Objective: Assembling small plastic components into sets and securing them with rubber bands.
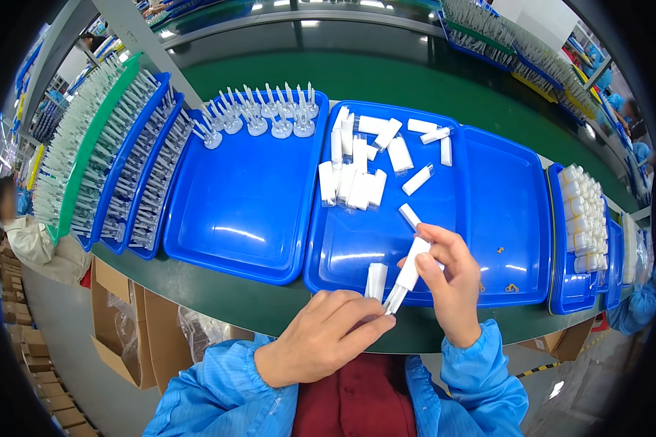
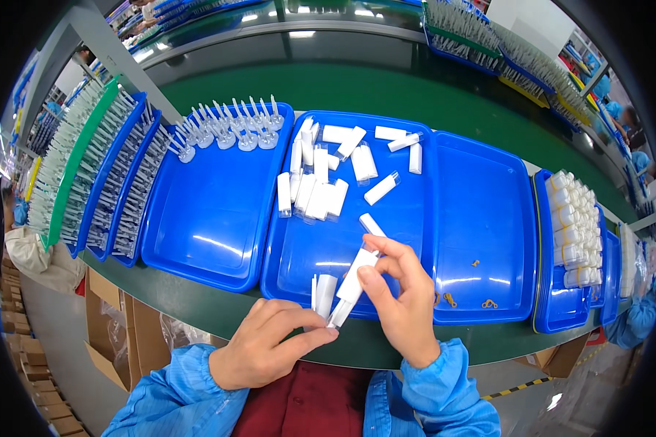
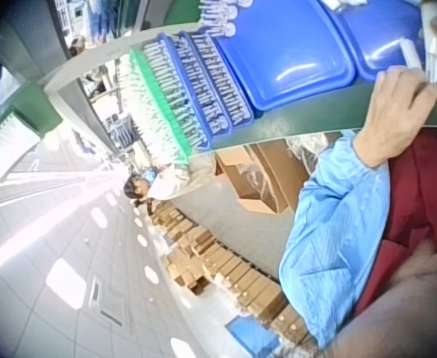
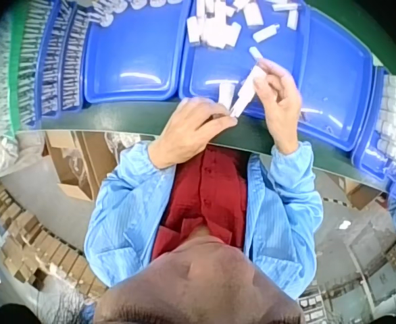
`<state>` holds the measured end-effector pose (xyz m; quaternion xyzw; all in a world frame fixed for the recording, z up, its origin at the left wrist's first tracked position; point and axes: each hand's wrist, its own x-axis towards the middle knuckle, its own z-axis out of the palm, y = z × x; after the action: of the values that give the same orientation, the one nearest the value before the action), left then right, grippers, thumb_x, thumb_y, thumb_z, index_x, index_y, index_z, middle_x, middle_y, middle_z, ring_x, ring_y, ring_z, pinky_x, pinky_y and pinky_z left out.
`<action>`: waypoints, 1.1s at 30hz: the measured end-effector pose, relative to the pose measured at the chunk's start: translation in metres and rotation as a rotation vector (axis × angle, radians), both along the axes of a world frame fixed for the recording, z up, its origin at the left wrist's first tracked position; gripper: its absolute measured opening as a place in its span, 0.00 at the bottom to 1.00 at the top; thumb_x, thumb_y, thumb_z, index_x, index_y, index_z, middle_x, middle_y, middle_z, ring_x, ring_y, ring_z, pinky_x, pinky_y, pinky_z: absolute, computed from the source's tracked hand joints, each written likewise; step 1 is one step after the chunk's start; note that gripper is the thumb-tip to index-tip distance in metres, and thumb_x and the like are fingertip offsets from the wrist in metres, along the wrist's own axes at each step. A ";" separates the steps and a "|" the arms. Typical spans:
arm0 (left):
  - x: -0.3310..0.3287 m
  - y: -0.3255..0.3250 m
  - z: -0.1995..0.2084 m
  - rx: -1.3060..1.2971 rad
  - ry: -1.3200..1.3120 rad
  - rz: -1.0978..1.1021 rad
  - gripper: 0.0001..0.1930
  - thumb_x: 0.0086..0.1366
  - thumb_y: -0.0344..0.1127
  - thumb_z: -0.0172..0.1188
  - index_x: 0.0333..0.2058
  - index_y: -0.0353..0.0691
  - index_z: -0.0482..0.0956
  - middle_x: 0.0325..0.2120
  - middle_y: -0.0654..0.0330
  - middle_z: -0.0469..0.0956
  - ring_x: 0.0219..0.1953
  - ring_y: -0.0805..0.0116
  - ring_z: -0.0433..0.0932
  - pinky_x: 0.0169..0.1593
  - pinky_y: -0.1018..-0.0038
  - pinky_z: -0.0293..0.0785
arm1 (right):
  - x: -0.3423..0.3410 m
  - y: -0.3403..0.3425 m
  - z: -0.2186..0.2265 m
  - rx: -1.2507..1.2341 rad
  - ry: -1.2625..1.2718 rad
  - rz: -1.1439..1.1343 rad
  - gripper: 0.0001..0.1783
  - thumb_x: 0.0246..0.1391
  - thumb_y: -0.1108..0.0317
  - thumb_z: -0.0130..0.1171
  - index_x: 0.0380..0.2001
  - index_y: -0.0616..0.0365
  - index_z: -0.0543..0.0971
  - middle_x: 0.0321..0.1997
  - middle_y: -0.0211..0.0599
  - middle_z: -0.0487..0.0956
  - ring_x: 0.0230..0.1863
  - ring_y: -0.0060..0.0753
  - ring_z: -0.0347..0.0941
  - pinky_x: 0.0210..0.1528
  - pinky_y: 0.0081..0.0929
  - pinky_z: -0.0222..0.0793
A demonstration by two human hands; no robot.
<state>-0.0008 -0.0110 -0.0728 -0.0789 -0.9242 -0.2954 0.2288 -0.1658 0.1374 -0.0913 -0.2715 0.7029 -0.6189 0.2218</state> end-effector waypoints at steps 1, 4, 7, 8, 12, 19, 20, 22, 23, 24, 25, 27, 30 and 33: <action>-0.001 -0.001 -0.001 0.024 0.021 0.005 0.16 0.57 0.30 0.63 0.46 0.40 0.81 0.43 0.60 0.78 0.44 0.61 0.78 0.41 0.68 0.70 | 0.003 0.000 0.004 0.024 0.273 0.068 0.23 0.55 0.72 0.66 0.55 0.61 0.77 0.44 0.41 0.83 0.50 0.32 0.78 0.69 0.44 0.58; -0.001 -0.003 -0.016 0.107 0.106 0.095 0.15 0.58 0.29 0.63 0.46 0.41 0.81 0.45 0.58 0.79 0.44 0.60 0.78 0.41 0.67 0.70 | 0.019 0.000 0.010 -0.018 0.466 0.104 0.23 0.52 0.73 0.69 0.53 0.59 0.78 0.47 0.38 0.82 0.49 0.35 0.78 0.71 0.51 0.55; -0.001 -0.003 -0.023 0.067 0.201 0.208 0.21 0.53 0.30 0.72 0.47 0.43 0.80 0.45 0.62 0.81 0.42 0.63 0.79 0.41 0.68 0.70 | 0.025 0.003 0.001 -0.069 0.472 0.081 0.24 0.53 0.71 0.70 0.54 0.59 0.78 0.47 0.38 0.81 0.47 0.34 0.77 0.72 0.51 0.54; -0.001 -0.004 -0.024 0.056 0.215 0.254 0.22 0.51 0.31 0.74 0.47 0.44 0.80 0.45 0.63 0.82 0.41 0.63 0.79 0.42 0.68 0.69 | 0.026 0.001 0.000 -0.076 0.436 0.069 0.23 0.54 0.72 0.69 0.54 0.59 0.78 0.47 0.39 0.81 0.47 0.36 0.77 0.71 0.50 0.55; 0.000 -0.007 -0.023 -0.045 0.173 0.214 0.23 0.41 0.30 0.80 0.39 0.46 0.82 0.36 0.67 0.82 0.37 0.66 0.78 0.40 0.69 0.66 | 0.009 -0.008 -0.002 0.015 0.509 0.060 0.19 0.59 0.73 0.63 0.54 0.59 0.79 0.49 0.42 0.80 0.51 0.41 0.74 0.67 0.44 0.60; -0.002 -0.006 -0.019 -0.104 -0.004 0.166 0.17 0.49 0.31 0.76 0.39 0.44 0.83 0.34 0.66 0.78 0.35 0.67 0.74 0.38 0.69 0.62 | -0.048 -0.007 -0.004 0.507 1.122 0.226 0.25 0.50 0.78 0.58 0.53 0.50 0.81 0.51 0.39 0.77 0.51 0.41 0.73 0.52 0.36 0.67; -0.003 -0.004 -0.016 -0.094 -0.019 0.162 0.17 0.49 0.31 0.75 0.40 0.44 0.83 0.34 0.66 0.78 0.35 0.67 0.74 0.38 0.69 0.62 | -0.050 -0.006 -0.004 0.569 1.173 0.303 0.24 0.51 0.77 0.58 0.53 0.49 0.82 0.50 0.38 0.77 0.51 0.41 0.73 0.51 0.36 0.68; -0.005 -0.003 -0.016 -0.097 -0.031 0.155 0.16 0.51 0.31 0.74 0.40 0.43 0.83 0.34 0.66 0.77 0.35 0.67 0.74 0.38 0.69 0.62 | -0.051 -0.005 -0.003 0.647 1.171 0.282 0.20 0.51 0.72 0.59 0.49 0.49 0.82 0.44 0.37 0.76 0.48 0.39 0.73 0.48 0.32 0.69; -0.004 -0.004 -0.020 -0.112 -0.029 0.157 0.15 0.52 0.31 0.73 0.40 0.43 0.83 0.34 0.65 0.77 0.35 0.67 0.74 0.38 0.69 0.62 | -0.054 -0.004 0.001 0.669 1.156 0.286 0.18 0.51 0.73 0.61 0.48 0.51 0.82 0.43 0.37 0.76 0.48 0.40 0.73 0.47 0.33 0.69; -0.004 -0.004 -0.022 -0.128 -0.027 0.160 0.15 0.53 0.30 0.72 0.41 0.43 0.84 0.34 0.65 0.77 0.35 0.67 0.74 0.37 0.70 0.62 | -0.055 -0.004 0.006 0.691 1.140 0.290 0.17 0.51 0.73 0.62 0.46 0.52 0.82 0.41 0.37 0.75 0.47 0.41 0.73 0.46 0.33 0.70; -0.002 -0.005 -0.020 -0.127 -0.043 0.139 0.14 0.55 0.31 0.68 0.42 0.42 0.83 0.36 0.64 0.77 0.37 0.67 0.74 0.38 0.70 0.63 | -0.053 -0.003 0.010 0.586 1.000 0.264 0.16 0.52 0.73 0.63 0.46 0.54 0.81 0.41 0.38 0.76 0.47 0.40 0.74 0.47 0.33 0.71; 0.002 -0.005 -0.015 -0.120 -0.079 0.097 0.14 0.59 0.31 0.60 0.45 0.40 0.82 0.39 0.63 0.77 0.40 0.68 0.75 0.40 0.71 0.65 | -0.046 -0.001 0.014 0.382 0.714 0.213 0.14 0.56 0.74 0.65 0.46 0.57 0.79 0.43 0.38 0.78 0.47 0.38 0.76 0.49 0.32 0.73; 0.002 -0.004 -0.013 -0.094 -0.045 0.013 0.15 0.58 0.31 0.61 0.45 0.40 0.82 0.39 0.63 0.77 0.39 0.68 0.75 0.39 0.72 0.65 | -0.022 -0.005 0.012 -0.110 -0.177 0.046 0.14 0.62 0.69 0.63 0.49 0.60 0.75 0.44 0.39 0.79 0.49 0.31 0.78 0.53 0.28 0.73; 0.001 0.000 -0.005 -0.091 -0.025 -0.053 0.15 0.58 0.32 0.61 0.45 0.40 0.82 0.40 0.63 0.77 0.39 0.69 0.75 0.38 0.72 0.65 | -0.004 -0.009 0.012 -0.114 -0.300 0.030 0.24 0.65 0.66 0.60 0.61 0.62 0.69 0.47 0.44 0.81 0.50 0.30 0.79 0.56 0.28 0.72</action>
<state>0.0005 -0.0113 -0.0776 -0.1099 -0.9370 -0.2601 0.2055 -0.1698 0.1286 -0.0790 -0.1986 0.6216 -0.6879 0.3176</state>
